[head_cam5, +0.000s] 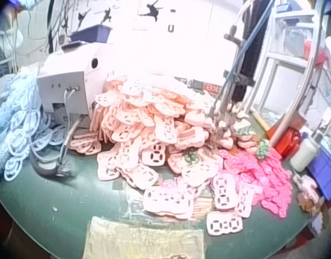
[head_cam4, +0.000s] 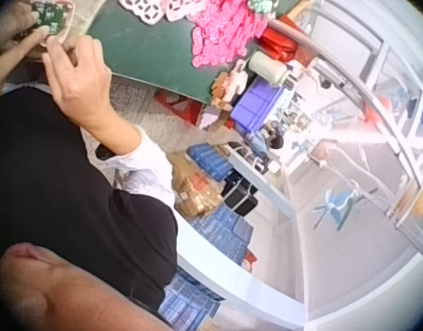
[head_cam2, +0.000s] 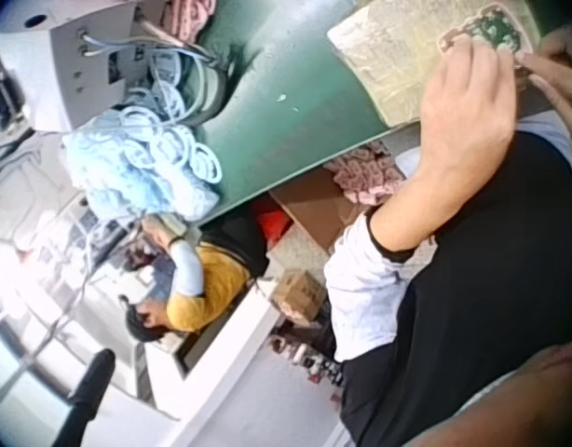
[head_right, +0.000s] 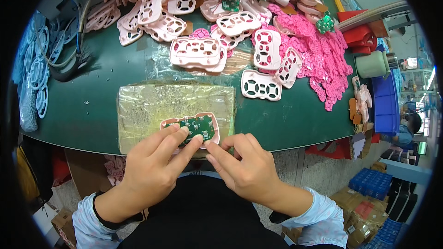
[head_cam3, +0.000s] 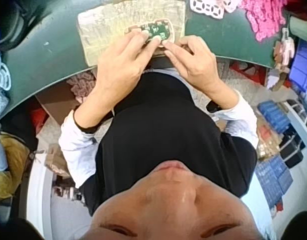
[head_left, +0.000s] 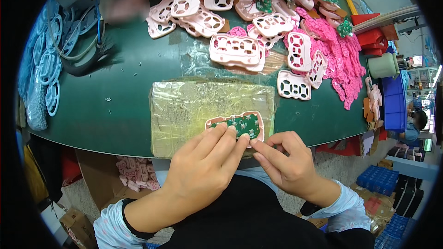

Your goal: The person assembles small electronic devices by placing a green circuit board into a pink plastic housing. They use a pneumatic screwdriver to secure the components with screws, then attach a pink silicone cover to the casing. The process is repeated for multiple units on a green workbench.

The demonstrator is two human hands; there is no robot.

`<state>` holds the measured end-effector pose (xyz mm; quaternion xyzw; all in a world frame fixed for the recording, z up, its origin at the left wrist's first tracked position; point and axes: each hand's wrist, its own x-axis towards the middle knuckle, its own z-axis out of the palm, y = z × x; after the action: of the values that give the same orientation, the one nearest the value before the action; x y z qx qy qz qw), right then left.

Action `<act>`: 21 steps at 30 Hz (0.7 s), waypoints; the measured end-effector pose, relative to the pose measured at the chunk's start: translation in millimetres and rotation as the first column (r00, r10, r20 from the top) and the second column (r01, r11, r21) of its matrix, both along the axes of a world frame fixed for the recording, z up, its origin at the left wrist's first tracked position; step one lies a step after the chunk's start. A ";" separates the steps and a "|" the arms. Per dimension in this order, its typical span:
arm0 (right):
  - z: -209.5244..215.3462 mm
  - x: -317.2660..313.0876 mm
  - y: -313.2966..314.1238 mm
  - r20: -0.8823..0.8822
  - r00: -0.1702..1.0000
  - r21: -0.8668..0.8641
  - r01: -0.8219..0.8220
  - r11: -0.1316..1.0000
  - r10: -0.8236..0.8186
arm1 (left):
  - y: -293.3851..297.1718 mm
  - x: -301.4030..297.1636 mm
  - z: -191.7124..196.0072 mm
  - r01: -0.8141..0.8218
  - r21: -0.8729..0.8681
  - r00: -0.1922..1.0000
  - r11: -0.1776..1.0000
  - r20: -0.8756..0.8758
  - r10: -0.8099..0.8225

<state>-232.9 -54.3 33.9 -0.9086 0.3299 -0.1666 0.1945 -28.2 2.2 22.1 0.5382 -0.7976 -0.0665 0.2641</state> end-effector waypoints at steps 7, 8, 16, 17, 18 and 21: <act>-5.2 4.8 18.2 -0.004 0.977 0.021 0.214 0.977 -0.214 | 0.0 -3.5 -1.5 -0.018 -0.023 0.999 1.000 0.030 0.019; -4.6 6.0 19.4 -0.013 0.975 0.012 0.223 0.975 -0.223 | 0.5 -4.2 -2.1 -0.020 -0.031 0.999 0.999 0.035 0.021; 73.6 -8.4 -67.8 0.594 0.771 -0.197 0.415 0.888 -0.229 | 4.2 -5.9 -3.9 -0.031 -0.040 0.996 0.999 0.088 0.034; 101.0 3.9 -86.2 0.698 0.682 -0.149 0.433 0.889 -0.216 | 4.2 -5.7 -3.8 -0.024 -0.042 0.996 0.999 0.086 0.027; 112.4 3.0 -114.1 0.735 0.676 -0.195 0.285 0.939 -0.052 | 4.7 -4.5 -3.4 -0.024 -0.045 0.995 0.999 0.091 0.028; 147.1 -8.4 -197.0 0.735 0.649 0.053 -0.341 0.939 0.194 | 5.8 2.3 0.1 0.005 -0.028 0.994 1.000 0.109 -0.002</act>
<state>-241.3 -251.3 181.1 -0.7861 0.1029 -0.4466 0.4148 -25.9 7.9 22.2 0.5358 -0.8127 -0.0263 0.2276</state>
